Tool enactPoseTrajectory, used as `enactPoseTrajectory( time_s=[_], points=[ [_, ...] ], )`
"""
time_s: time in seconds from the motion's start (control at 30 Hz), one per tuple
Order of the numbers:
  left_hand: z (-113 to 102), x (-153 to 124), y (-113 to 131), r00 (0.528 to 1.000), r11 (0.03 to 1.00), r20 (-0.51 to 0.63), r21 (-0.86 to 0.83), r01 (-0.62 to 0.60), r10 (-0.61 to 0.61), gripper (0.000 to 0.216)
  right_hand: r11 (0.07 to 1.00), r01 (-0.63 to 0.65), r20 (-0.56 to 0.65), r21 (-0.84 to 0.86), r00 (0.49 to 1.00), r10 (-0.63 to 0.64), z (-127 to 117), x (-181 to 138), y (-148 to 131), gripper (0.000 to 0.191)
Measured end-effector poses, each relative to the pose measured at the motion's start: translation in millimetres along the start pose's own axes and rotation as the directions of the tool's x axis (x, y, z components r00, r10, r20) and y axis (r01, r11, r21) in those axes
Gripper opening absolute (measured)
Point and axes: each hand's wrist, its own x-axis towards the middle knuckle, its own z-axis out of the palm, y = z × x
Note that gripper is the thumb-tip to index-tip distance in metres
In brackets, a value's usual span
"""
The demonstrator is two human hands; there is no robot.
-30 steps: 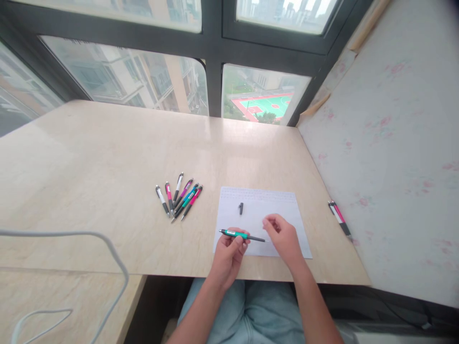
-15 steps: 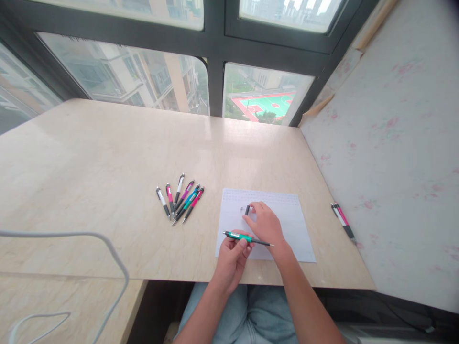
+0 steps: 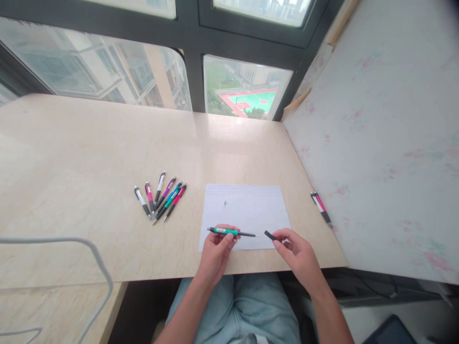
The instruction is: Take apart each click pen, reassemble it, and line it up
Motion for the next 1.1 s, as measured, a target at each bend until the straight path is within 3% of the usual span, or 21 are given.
enactPoseTrajectory(
  time_s=[0.43, 0.73, 1.1],
  points=[
    [3.1, -3.1, 1.6, 0.998, 0.993, 0.017, 0.106, -0.055, 0.054, 0.018, 0.983, 0.176, 0.0, -0.054, 0.984, -0.176, 10.4, 2.7, -18.6, 0.013],
    [2.3, -1.4, 1.7, 0.999, 0.997, -0.013, 0.057, -0.046, 0.047, 0.019, 0.977, 0.192, -0.04, -0.09, 0.98, -0.196, 4.6, 0.9, -16.0, 0.013],
    [2.3, -4.7, 1.1, 0.997, 0.99, 0.067, 0.13, -0.047, 0.039, 0.018, 0.979, 0.2, 0.035, -0.025, 0.979, -0.199, 28.1, 7.3, -24.7, 0.014]
  ],
)
